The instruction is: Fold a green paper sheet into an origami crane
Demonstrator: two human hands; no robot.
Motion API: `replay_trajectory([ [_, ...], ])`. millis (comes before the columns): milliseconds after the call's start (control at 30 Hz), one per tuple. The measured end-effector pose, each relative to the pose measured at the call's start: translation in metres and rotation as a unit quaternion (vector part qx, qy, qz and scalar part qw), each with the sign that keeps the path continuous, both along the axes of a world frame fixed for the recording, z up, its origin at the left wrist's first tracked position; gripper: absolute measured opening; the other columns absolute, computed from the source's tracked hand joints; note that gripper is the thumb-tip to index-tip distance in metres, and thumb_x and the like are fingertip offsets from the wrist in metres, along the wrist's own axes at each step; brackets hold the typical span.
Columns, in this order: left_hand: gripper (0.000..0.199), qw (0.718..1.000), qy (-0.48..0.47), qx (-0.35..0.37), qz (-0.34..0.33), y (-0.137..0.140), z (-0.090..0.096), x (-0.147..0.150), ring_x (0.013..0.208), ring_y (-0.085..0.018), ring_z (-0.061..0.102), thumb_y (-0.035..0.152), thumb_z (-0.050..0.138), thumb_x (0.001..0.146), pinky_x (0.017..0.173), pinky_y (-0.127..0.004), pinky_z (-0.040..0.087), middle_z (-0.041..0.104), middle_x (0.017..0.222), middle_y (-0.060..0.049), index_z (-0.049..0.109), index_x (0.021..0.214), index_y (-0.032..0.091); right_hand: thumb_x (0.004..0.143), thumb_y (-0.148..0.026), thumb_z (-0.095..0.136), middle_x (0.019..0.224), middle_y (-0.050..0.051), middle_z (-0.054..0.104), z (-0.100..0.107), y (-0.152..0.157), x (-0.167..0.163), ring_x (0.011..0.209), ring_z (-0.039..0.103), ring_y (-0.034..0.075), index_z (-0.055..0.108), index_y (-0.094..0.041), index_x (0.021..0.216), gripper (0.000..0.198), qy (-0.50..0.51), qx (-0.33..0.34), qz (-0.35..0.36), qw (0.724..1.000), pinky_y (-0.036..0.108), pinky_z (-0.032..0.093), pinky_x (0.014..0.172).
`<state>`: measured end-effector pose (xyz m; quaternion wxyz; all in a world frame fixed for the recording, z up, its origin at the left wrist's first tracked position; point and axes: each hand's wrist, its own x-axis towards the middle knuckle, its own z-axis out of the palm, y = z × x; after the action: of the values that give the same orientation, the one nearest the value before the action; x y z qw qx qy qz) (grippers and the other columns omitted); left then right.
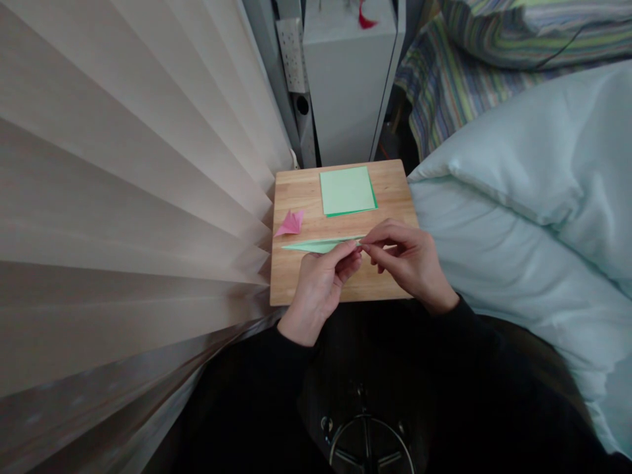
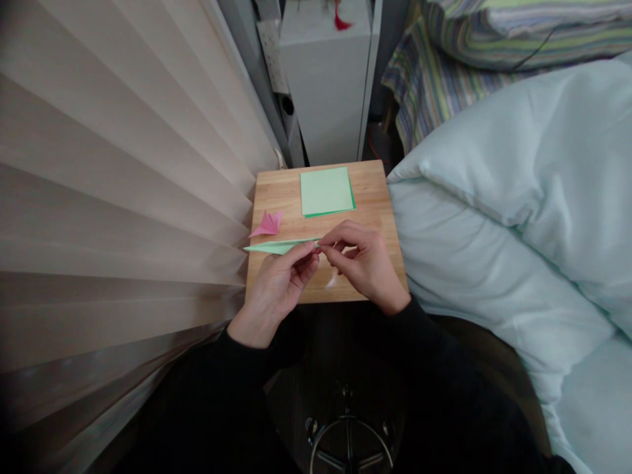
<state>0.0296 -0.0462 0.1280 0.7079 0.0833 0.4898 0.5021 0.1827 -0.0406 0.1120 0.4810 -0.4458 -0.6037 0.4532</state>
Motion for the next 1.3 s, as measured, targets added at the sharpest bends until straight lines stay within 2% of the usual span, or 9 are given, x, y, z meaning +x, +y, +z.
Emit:
replay_trajectory([
  [167, 0.007, 1.0, -0.003, 0.0, -0.014, -0.001, 0.001, 0.0, 0.058, -0.009, 0.07, 0.009, 0.082, 0.076, 0.057, -0.016, 0.058, 0.077, 0.071, -0.005, 0.076, 0.077, 0.009, 0.089, -0.026, 0.075, 0.086, 0.002, 0.068, -0.001, 0.001, 0.0, 0.06, 0.061, 0.01, 0.076, -0.019, 0.087, 0.007, 0.001, -0.009, 0.003, 1.0, 0.021, 0.051, 0.044],
  [367, 0.019, 0.999, 0.017, 0.032, -0.017, -0.003, 0.0, 0.0, 0.061, -0.011, 0.071, 0.01, 0.09, 0.066, 0.061, -0.018, 0.06, 0.077, 0.073, -0.004, 0.075, 0.079, 0.01, 0.084, -0.031, 0.08, 0.084, 0.002, 0.068, 0.001, 0.0, -0.002, 0.058, 0.062, 0.01, 0.074, -0.018, 0.084, 0.014, 0.03, -0.043, -0.013, 0.999, 0.02, 0.052, 0.042],
  [500, 0.025, 0.997, 0.035, 0.071, 0.005, -0.004, -0.002, 0.001, 0.064, -0.011, 0.072, 0.013, 0.093, 0.061, 0.066, -0.022, 0.062, 0.078, 0.077, -0.003, 0.075, 0.079, 0.012, 0.081, -0.036, 0.084, 0.079, 0.001, 0.069, 0.0, -0.001, -0.005, 0.056, 0.061, 0.01, 0.075, -0.017, 0.085, 0.021, 0.086, -0.103, -0.014, 0.991, 0.021, 0.052, 0.041],
  [667, 0.029, 0.991, 0.071, 0.111, 0.025, -0.004, -0.005, 0.005, 0.067, -0.012, 0.071, 0.016, 0.095, 0.058, 0.07, -0.026, 0.062, 0.078, 0.08, -0.003, 0.075, 0.08, 0.013, 0.075, -0.038, 0.088, 0.06, -0.002, 0.064, -0.002, 0.0, -0.011, 0.052, 0.06, 0.011, 0.073, -0.018, 0.078, 0.025, 0.152, -0.183, -0.051, 0.97, 0.02, 0.05, 0.039],
  [867, 0.029, 0.984, 0.11, 0.136, 0.018, -0.005, -0.006, 0.005, 0.07, -0.013, 0.071, 0.019, 0.095, 0.059, 0.065, -0.023, 0.062, 0.079, 0.083, -0.005, 0.077, 0.08, 0.012, 0.071, -0.037, 0.09, 0.06, -0.002, 0.064, 0.002, 0.0, -0.009, 0.051, 0.057, 0.01, 0.072, -0.018, 0.073, 0.025, 0.197, -0.235, -0.042, 0.951, 0.017, 0.046, 0.037],
  [1133, 0.032, 0.987, 0.089, 0.127, -0.035, -0.002, 0.0, -0.004, 0.068, -0.013, 0.071, 0.021, 0.097, 0.057, 0.06, -0.021, 0.061, 0.079, 0.082, -0.005, 0.078, 0.081, 0.013, 0.069, -0.04, 0.092, 0.052, -0.004, 0.063, 0.007, 0.001, -0.006, 0.043, 0.055, 0.009, 0.068, -0.018, 0.071, 0.031, 0.186, -0.238, 0.004, 0.953, 0.02, 0.048, 0.038],
  [1300, 0.033, 0.987, 0.088, 0.119, -0.055, 0.0, -0.002, -0.007, 0.065, -0.011, 0.07, 0.023, 0.097, 0.057, 0.061, -0.021, 0.06, 0.078, 0.079, -0.003, 0.077, 0.08, 0.013, 0.069, -0.04, 0.092, 0.051, -0.004, 0.063, 0.009, 0.001, -0.006, 0.042, 0.055, 0.009, 0.067, -0.018, 0.071, 0.033, 0.19, -0.225, 0.006, 0.956, 0.02, 0.049, 0.039],
])
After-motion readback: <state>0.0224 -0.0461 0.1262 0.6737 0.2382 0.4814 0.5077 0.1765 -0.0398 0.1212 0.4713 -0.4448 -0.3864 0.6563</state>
